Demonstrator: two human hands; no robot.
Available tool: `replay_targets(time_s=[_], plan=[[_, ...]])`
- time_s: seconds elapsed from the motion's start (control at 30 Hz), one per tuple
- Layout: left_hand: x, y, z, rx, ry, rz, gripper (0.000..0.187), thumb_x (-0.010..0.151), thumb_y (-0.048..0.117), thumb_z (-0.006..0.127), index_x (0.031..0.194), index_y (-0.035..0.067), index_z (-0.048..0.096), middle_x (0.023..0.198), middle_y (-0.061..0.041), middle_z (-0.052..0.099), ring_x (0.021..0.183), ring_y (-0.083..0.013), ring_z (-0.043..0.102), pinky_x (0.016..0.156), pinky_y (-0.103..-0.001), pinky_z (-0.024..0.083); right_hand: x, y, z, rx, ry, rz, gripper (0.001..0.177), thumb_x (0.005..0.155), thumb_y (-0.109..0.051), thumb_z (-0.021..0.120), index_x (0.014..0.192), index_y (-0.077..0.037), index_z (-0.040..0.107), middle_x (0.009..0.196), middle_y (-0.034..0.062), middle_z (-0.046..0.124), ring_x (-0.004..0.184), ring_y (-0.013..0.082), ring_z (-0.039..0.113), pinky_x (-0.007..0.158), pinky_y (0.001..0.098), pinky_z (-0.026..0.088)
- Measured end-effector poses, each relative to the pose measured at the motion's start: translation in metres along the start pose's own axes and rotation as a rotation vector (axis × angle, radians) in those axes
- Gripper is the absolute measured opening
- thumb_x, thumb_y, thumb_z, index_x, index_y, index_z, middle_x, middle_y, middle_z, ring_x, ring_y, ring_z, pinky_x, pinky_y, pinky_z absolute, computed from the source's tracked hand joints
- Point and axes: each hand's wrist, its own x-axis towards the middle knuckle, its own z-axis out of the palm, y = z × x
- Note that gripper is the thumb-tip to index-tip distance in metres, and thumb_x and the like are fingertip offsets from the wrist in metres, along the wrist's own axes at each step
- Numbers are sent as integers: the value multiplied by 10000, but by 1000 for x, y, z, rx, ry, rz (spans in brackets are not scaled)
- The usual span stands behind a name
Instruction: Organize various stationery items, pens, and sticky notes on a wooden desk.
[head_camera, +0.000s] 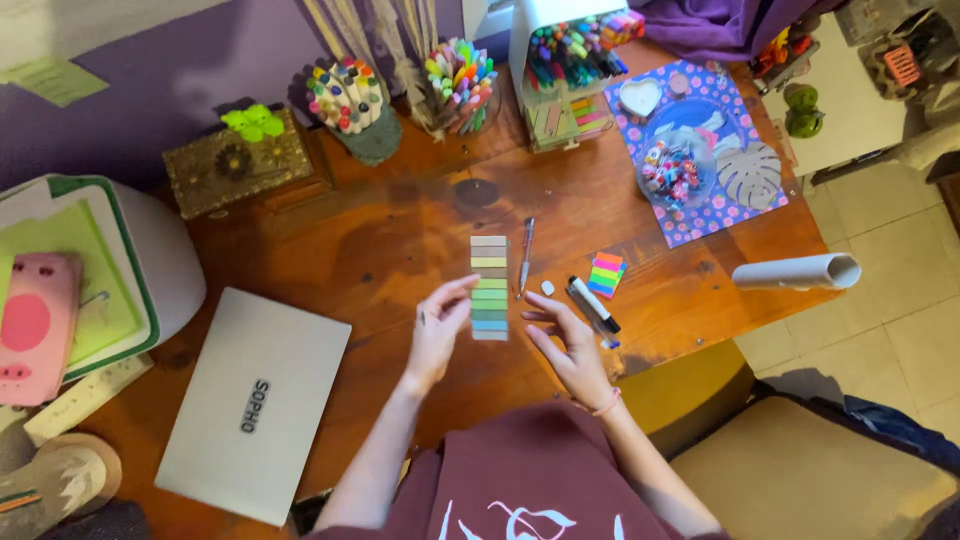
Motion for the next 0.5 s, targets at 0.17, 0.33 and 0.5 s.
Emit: replay_targets(time_s=[0.17,0.33,0.5], plan=[[-60,87,-4,46,-71,67,418,958,18,640,1345,154,716,1053,-57,733,941,-132,693,803,-309,625,-5,-36,16,166,-9,-34,379,888,43,735,1263,-8,716,1022,136,756,902,171,732,807,339,616],[-79,123,-14,117,-105,152,444,924,17,681,1337,175,721,984,-59,747,895,-128,704,747,-244,613,-3,-61,18,197,-40,-85,384,846,75,769,1224,18,737,902,146,715,789,184,709,779,349,621],[-85,148,-23,229,-158,377,480,918,-43,656,1377,100,674,958,-117,745,876,-230,732,777,-376,617,2,-76,17,272,-109,-169,338,849,71,767,1184,88,729,896,155,655,839,171,623,785,364,587]])
